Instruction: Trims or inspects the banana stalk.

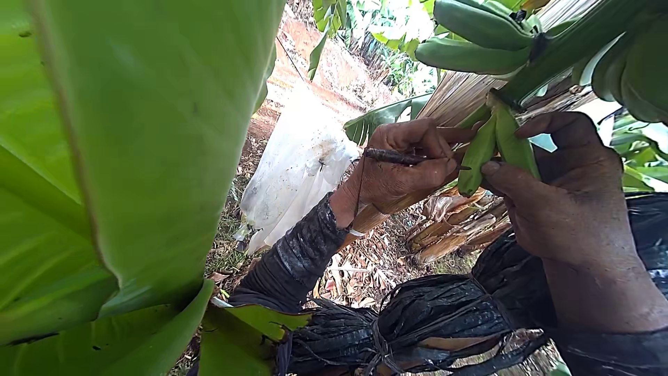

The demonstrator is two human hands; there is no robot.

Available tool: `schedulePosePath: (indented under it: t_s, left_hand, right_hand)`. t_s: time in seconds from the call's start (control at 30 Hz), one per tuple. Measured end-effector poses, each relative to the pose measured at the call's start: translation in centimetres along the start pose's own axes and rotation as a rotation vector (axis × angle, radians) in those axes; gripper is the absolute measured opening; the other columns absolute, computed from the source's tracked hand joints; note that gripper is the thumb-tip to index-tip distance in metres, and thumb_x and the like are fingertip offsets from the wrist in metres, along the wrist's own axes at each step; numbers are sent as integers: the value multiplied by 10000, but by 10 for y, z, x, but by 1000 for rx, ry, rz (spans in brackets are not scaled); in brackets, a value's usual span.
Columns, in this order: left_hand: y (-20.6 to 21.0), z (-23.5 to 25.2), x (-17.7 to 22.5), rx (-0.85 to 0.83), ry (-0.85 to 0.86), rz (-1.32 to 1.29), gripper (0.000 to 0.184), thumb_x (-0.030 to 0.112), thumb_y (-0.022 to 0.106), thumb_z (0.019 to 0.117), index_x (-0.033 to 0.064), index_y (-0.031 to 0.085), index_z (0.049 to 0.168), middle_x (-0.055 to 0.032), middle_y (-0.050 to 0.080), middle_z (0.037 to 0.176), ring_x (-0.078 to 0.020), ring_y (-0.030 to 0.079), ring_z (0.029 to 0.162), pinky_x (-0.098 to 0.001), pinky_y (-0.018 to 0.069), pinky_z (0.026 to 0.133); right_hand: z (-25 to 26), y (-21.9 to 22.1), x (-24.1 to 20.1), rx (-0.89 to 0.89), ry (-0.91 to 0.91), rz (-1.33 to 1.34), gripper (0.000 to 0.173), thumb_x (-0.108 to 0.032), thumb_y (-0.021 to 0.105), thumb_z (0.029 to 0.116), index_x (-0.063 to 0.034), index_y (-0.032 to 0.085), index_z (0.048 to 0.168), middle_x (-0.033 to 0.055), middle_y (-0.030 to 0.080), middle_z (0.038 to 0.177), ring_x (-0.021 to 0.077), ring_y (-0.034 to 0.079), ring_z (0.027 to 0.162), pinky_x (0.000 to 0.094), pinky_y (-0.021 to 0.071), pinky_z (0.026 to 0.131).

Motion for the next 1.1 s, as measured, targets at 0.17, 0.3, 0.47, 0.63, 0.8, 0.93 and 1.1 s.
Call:
schedulePosePath:
  t_s: [0.17, 0.3, 0.47, 0.63, 0.8, 0.93, 1.1]
  left_hand:
    - [4, -3, 2, -3, 24, 74, 112, -78, 687, 830, -58, 590, 778, -271, 715, 910, -398, 723, 1019, -513, 582, 965]
    - [4, -1, 4, -43, 8, 62, 75, -85, 675, 837, -70, 614, 796, -303, 718, 1043, -397, 698, 1123, -495, 559, 1017]
    - [2, -3, 4, -51, -1, 107, 91, -48, 684, 831, -57, 610, 780, -289, 722, 1031, -344, 719, 1067, -443, 578, 973]
    - [1, -5, 2, -45, 10, 15, 71, -70, 679, 843, -76, 612, 820, -296, 715, 1025, -391, 702, 1109, -523, 544, 1040]
    - [3, -5, 3, -24, -9, 70, 94, -50, 693, 844, -60, 608, 806, -263, 726, 986, -348, 720, 1062, -486, 572, 995]
    - [4, -5, 5, -69, -14, 89, 91, -42, 691, 848, -72, 617, 805, -301, 715, 1072, -373, 705, 1113, -484, 564, 1011]
    - [4, -3, 8, -79, -25, 93, 80, -59, 681, 838, -64, 612, 797, -305, 712, 1087, -374, 698, 1132, -476, 557, 1022]
  right_hand:
    - [0, 2, 0, 1, 16, 30, 422, -30, 642, 894, -202, 489, 1247, -38, 694, 996, 94, 723, 796, 282, 649, 692]
    - [-1, 2, 0, 5, 18, 41, 432, -18, 644, 886, -190, 485, 1249, -23, 702, 1022, 112, 732, 822, 293, 651, 701]
    - [0, 2, 0, 5, 4, 23, 435, -21, 644, 880, -192, 490, 1250, -28, 703, 1034, 103, 728, 812, 279, 645, 680]
    - [-1, 2, 0, 9, 11, 14, 424, -43, 649, 889, -196, 491, 1251, -28, 711, 1011, 108, 731, 816, 287, 646, 696]
    - [0, 1, 1, 8, 11, 15, 429, -36, 647, 888, -190, 485, 1254, -22, 704, 1018, 109, 729, 818, 290, 647, 696]
    - [0, 1, 1, 8, 3, 4, 432, -35, 656, 876, -190, 487, 1242, -26, 699, 1031, 103, 723, 831, 290, 643, 700]
    - [0, 2, 0, 2, 2, 20, 433, -26, 647, 880, -173, 484, 1254, -3, 702, 1042, 128, 735, 847, 310, 652, 719]
Point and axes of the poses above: each hand's wrist, its own z-axis towards the middle knuckle, its own y-axis out of the palm, x = y × z, the point moved 7 cm from there along z, towards the middle knuckle
